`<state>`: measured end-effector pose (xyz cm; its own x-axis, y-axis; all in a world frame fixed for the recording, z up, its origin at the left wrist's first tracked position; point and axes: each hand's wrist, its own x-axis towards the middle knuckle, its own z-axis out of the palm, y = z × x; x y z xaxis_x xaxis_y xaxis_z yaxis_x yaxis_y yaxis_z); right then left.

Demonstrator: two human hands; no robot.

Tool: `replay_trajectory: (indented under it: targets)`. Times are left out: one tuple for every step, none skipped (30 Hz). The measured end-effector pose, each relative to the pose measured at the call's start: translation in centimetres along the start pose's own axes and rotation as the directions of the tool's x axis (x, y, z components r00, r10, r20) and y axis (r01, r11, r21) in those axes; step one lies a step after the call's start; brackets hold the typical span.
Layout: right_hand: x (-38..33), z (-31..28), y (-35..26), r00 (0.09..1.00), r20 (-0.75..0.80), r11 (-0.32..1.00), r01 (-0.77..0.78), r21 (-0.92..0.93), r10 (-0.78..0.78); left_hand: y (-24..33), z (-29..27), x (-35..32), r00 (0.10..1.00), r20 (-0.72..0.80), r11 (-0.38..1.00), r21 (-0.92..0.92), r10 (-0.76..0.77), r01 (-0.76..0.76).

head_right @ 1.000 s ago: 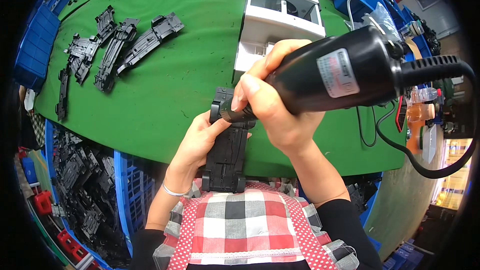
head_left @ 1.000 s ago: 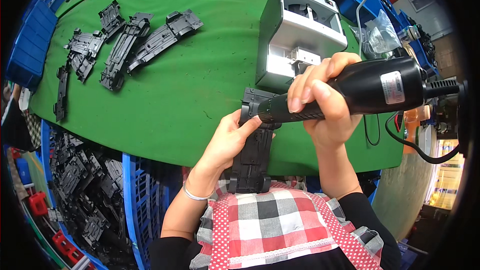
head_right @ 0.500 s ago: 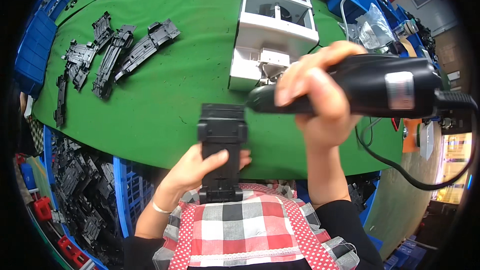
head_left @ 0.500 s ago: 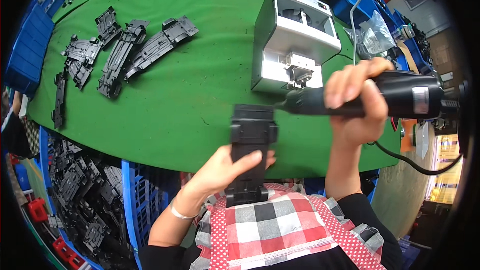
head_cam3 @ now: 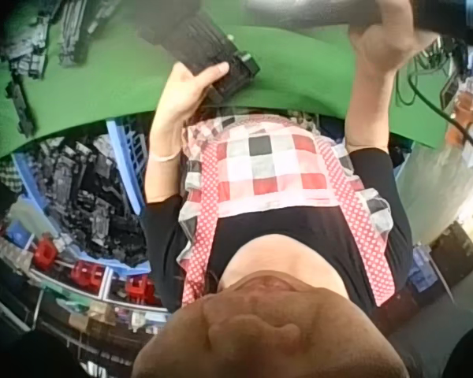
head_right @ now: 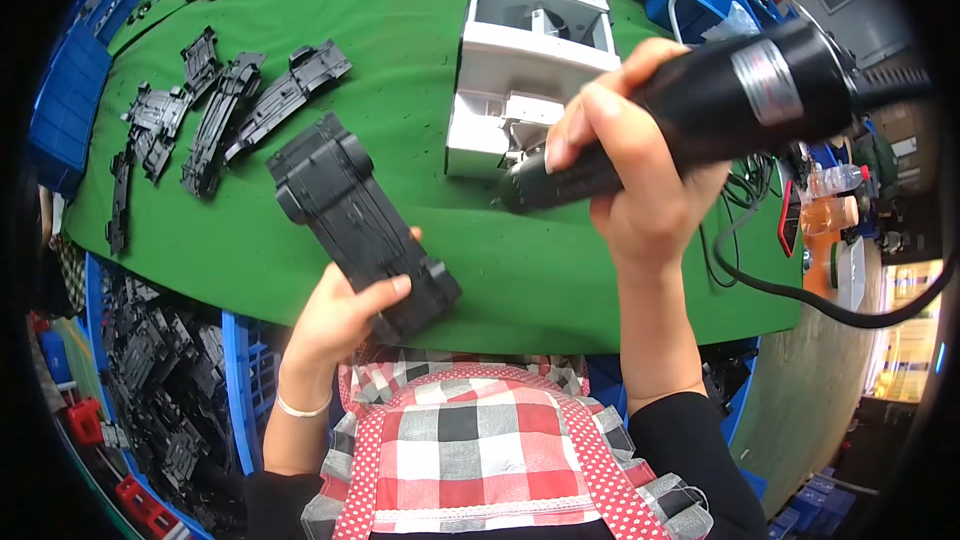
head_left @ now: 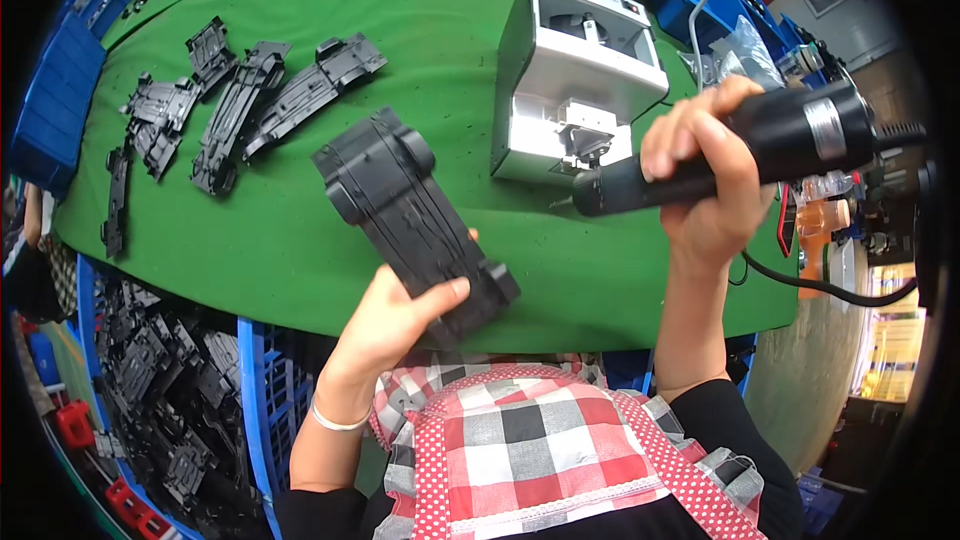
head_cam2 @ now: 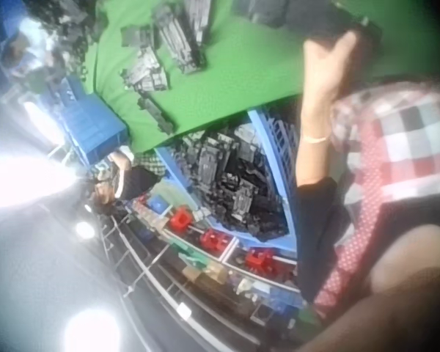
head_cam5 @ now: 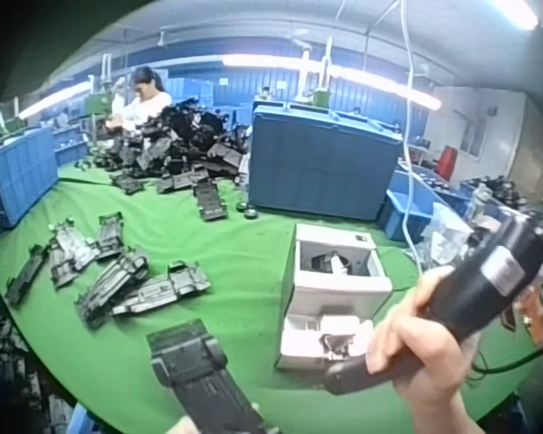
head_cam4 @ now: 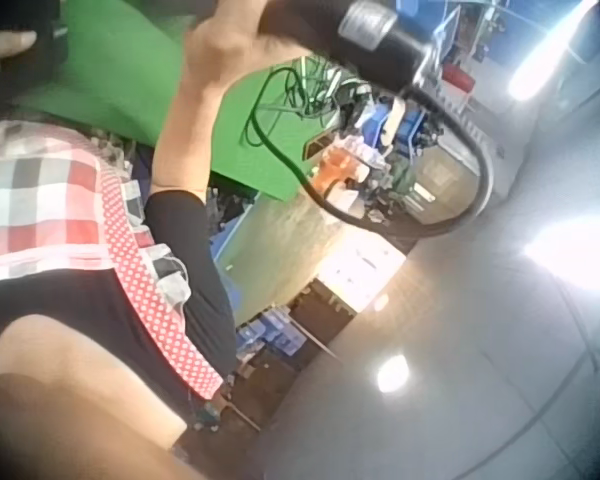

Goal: The person picks up toy car chassis pieces from a table, collects screws from an automatic screw feeder using an electric screwdriver, and fastens screws into each chassis before placing them into a bin.

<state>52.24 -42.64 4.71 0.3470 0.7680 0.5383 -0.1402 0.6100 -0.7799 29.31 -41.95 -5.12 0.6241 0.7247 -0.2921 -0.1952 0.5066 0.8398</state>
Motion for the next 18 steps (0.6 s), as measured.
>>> replay_trajectory:
  targets:
    - [-0.6,0.7,-0.6,0.998,-0.033,0.998,-0.055,0.024,0.056,0.1,0.1,0.3,0.999,-0.051,0.999,-0.036,-0.004,0.002]
    - [-1.1,1.2,-0.9,0.998,0.014,0.995,-0.067,0.069,0.066,0.1,0.2,0.6,0.996,-0.081,0.997,-0.071,-0.027,0.021]
    - [-1.5,1.6,-1.0,0.996,0.060,0.991,-0.076,0.114,0.069,0.1,0.2,0.9,0.993,-0.106,0.994,-0.104,-0.049,0.038]
    - [-2.1,2.4,-0.9,0.993,0.099,0.996,-0.067,0.066,0.060,0.0,0.2,1.1,0.992,-0.111,0.992,-0.121,-0.057,0.043]
    - [-2.6,2.7,-0.7,0.990,0.116,0.993,-0.092,0.078,0.083,-0.2,0.1,1.2,0.992,-0.115,0.992,-0.120,-0.060,0.046]
    - [-2.9,2.7,-0.6,0.986,0.134,0.990,-0.114,0.085,0.102,-0.3,0.2,1.3,0.992,-0.114,0.993,-0.113,-0.050,0.037]
    - [-3.1,2.9,-0.4,0.981,0.151,0.989,-0.129,0.068,0.118,-0.4,0.3,1.4,0.993,-0.114,0.994,-0.105,-0.040,0.028]
    - [-3.3,3.0,-0.3,0.980,0.153,0.990,-0.137,0.037,0.130,-0.4,0.4,1.4,0.993,-0.114,0.994,-0.106,-0.041,0.029]
    - [-3.5,3.0,-0.1,0.978,0.154,0.990,-0.144,0.006,0.141,-0.5,0.5,1.5,0.994,-0.104,0.993,-0.118,-0.031,0.019]
    - [-3.7,3.2,0.1,0.977,0.147,0.988,-0.156,0.005,0.153,-0.6,0.5,1.5,0.995,-0.094,0.992,-0.129,-0.021,0.009]
    - [-3.8,3.2,0.3,0.977,0.147,0.988,-0.157,0.005,0.154,-0.7,0.6,1.5,0.995,-0.094,0.992,-0.130,-0.022,0.010]
    - [-4.0,3.2,0.6,0.975,0.163,0.988,-0.152,-0.009,0.152,-0.7,0.6,1.6,0.996,-0.094,0.996,-0.092,0.002,-0.011]
    - [-4.2,3.2,0.8,0.973,0.179,0.989,-0.148,-0.024,0.149,-0.8,0.7,1.6,0.995,-0.094,0.998,-0.053,0.026,-0.031]
    - [-4.3,3.0,0.7,0.967,0.185,0.985,-0.169,-0.040,0.173,-1.0,0.8,1.7,0.995,-0.093,0.998,-0.053,0.025,-0.030]
    - [-4.3,2.9,0.8,0.962,0.223,0.987,-0.148,-0.064,0.159,-1.1,1.0,1.5,0.995,-0.090,0.996,-0.071,0.039,-0.045]
    - [-4.3,2.8,0.8,0.955,0.261,0.988,-0.126,-0.087,0.144,-1.1,1.0,1.4,0.995,-0.087,0.994,-0.088,0.053,-0.061]
    - [-4.3,2.7,0.9,0.949,0.291,0.989,-0.093,-0.117,0.124,-1.1,1.0,1.3,0.996,-0.076,0.990,-0.130,0.042,-0.051]
    - [-4.3,2.6,0.8,0.949,0.289,0.989,-0.093,-0.119,0.124,-1.1,1.0,1.4,0.998,-0.060,0.984,-0.174,0.030,-0.040]
